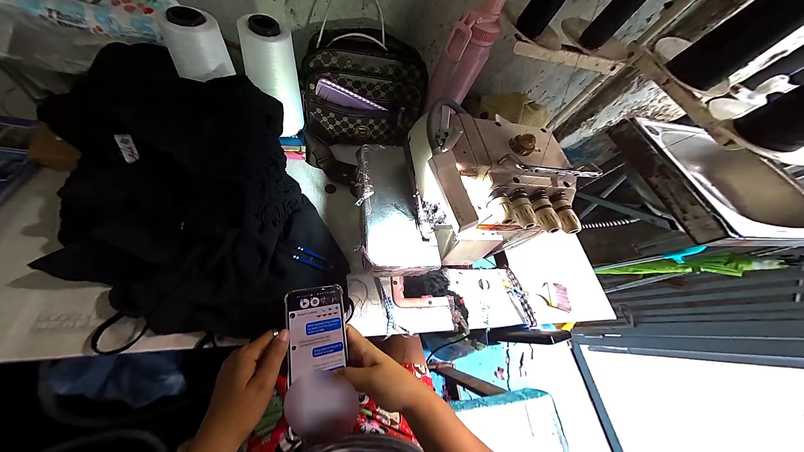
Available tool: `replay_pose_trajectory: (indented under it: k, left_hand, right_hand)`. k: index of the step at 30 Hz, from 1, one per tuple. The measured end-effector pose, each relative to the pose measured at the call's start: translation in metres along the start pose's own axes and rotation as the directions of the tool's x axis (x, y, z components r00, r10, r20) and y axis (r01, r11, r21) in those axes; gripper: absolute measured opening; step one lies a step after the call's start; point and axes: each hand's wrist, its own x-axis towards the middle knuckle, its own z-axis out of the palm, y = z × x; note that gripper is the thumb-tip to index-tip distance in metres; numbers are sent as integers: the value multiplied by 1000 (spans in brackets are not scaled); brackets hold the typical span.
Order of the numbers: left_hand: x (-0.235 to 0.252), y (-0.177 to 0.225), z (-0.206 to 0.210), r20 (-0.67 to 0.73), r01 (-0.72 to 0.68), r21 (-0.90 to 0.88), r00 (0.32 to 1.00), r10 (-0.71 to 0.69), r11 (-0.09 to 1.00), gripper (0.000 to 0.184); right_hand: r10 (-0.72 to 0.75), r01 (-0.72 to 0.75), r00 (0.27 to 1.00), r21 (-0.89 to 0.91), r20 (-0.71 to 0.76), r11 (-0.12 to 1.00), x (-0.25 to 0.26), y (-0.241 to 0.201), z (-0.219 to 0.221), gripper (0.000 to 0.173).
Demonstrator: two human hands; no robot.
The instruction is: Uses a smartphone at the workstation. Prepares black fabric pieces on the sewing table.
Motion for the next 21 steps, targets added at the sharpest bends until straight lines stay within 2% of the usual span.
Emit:
replay_pose_trajectory:
  k: [21]
  left_hand:
    - [0,-1,3,-6,1,-1,1000,-1,1000,46]
  right_hand:
    - [16,-16,1000,-14,-17,1000,0,1,1,47]
